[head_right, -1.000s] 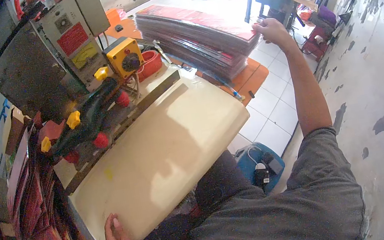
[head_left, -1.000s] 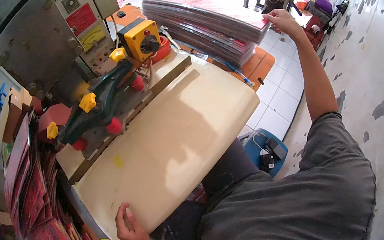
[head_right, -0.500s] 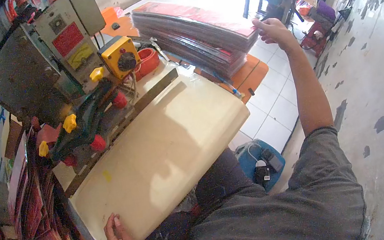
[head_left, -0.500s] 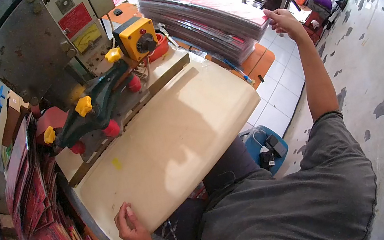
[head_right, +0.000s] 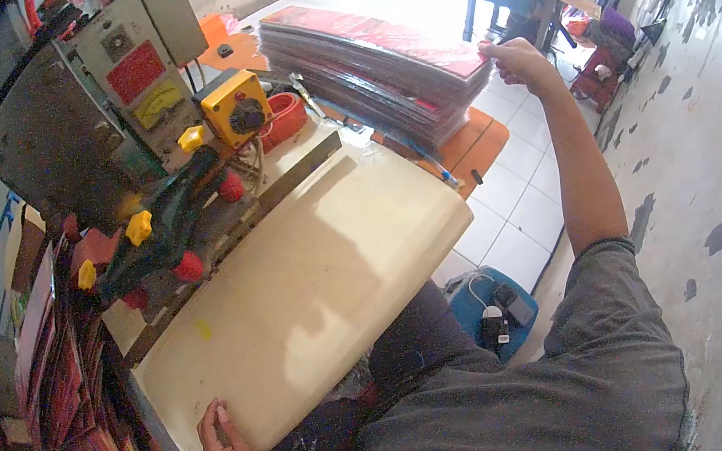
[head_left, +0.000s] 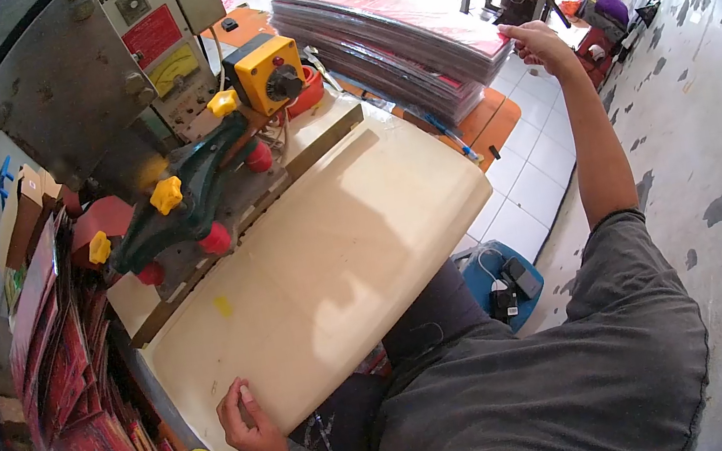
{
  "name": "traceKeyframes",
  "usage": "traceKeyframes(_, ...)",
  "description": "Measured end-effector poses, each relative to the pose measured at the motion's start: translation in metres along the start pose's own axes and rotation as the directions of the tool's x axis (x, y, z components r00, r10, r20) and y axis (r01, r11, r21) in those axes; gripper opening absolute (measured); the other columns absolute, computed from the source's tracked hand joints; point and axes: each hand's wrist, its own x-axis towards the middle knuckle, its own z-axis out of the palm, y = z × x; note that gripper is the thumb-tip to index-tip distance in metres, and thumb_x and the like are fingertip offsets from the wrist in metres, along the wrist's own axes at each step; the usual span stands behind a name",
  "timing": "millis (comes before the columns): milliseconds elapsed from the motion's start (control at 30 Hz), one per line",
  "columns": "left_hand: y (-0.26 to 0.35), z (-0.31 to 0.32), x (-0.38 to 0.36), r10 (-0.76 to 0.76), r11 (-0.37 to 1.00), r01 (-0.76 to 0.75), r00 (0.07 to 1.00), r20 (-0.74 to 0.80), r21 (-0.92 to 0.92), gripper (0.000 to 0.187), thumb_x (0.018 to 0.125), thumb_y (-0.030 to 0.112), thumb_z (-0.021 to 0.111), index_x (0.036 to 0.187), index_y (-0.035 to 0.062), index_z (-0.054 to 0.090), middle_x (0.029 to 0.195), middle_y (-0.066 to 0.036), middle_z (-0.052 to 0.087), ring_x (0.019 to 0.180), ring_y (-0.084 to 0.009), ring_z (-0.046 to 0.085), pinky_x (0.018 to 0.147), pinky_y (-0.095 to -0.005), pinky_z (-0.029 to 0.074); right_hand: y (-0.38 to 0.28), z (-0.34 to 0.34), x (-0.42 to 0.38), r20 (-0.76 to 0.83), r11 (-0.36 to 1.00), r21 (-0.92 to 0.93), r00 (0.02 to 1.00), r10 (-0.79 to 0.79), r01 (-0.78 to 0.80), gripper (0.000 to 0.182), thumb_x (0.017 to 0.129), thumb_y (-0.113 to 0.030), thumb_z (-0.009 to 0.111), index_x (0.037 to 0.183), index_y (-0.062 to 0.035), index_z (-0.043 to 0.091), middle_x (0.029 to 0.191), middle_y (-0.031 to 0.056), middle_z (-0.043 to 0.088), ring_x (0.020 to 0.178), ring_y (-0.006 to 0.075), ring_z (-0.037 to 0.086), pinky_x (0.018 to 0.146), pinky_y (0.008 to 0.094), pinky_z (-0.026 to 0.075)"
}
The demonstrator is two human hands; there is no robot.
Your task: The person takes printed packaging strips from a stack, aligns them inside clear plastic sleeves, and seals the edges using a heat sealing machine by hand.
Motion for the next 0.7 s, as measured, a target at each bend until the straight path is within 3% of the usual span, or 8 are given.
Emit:
traceKeyframes(200, -0.002, 0.001, -0.002, 0.001, 1.0, -0.001, 1.0, -0.005, -0.003, 0.02, 0.099, 0.009, 0.06, 0.112, -0.0018, 0.07, 0.104, -0.014, 0.071, 0.1, -0.0306, 0.067, 0.092, -0.0411, 0.051, -0.002, 0.008, -0.01, -0.065, 1.0, -0.013, 0.997, -0.029, 0.029, 0.047, 0.092, -0.044, 0.072, 0.097, 0.0023, 0.073, 0.08, 0.0047, 0.063, 0.069, 0.0163, 0.067, 0.064, 0.0274, 0.055)
traceKeyframes(267, -0.002, 0.001, -0.002, -0.002, 1.0, 0.002, 1.0, -0.005, -0.009, 0.02, 0.099, 0.01, 0.06, 0.111, -0.0016, 0.071, 0.104, -0.014, 0.071, 0.1, -0.0306, 0.067, 0.092, -0.0411, 0.051, -0.003, 0.006, -0.012, -0.03, 0.999, 0.015, 0.999, -0.027, 0.028, 0.055, 0.091, -0.048, 0.072, 0.102, 0.0056, 0.072, 0.087, 0.0105, 0.066, 0.077, 0.0208, 0.071, 0.07, 0.0309, 0.058)
traceKeyframes(600, 0.002, 0.001, -0.002, 0.018, 1.0, -0.018, 1.0, -0.014, 0.004, 0.021, 0.099, 0.012, 0.06, 0.11, -0.0011, 0.071, 0.105, -0.014, 0.071, 0.1, -0.0311, 0.067, 0.092, -0.0415, 0.051, -0.012, -0.002, -0.017, -0.022, 1.0, -0.004, 1.0, -0.013, 0.013, 0.059, 0.089, -0.048, 0.073, 0.11, 0.0072, 0.069, 0.097, 0.018, 0.069, 0.087, 0.024, 0.071, 0.078, 0.0332, 0.057)
traceKeyframes(700, 0.002, 0.001, -0.002, 0.012, 1.0, -0.012, 1.0, -0.014, 0.006, 0.021, 0.099, 0.012, 0.06, 0.111, -0.0011, 0.071, 0.105, -0.014, 0.071, 0.1, -0.0313, 0.066, 0.093, -0.0416, 0.051, -0.023, -0.002, -0.031, -0.04, 0.989, 0.145, 0.999, 0.015, -0.009, 0.057, 0.09, -0.044, 0.074, 0.114, 0.0064, 0.067, 0.102, 0.0207, 0.07, 0.091, 0.0245, 0.071, 0.08, 0.0324, 0.058)
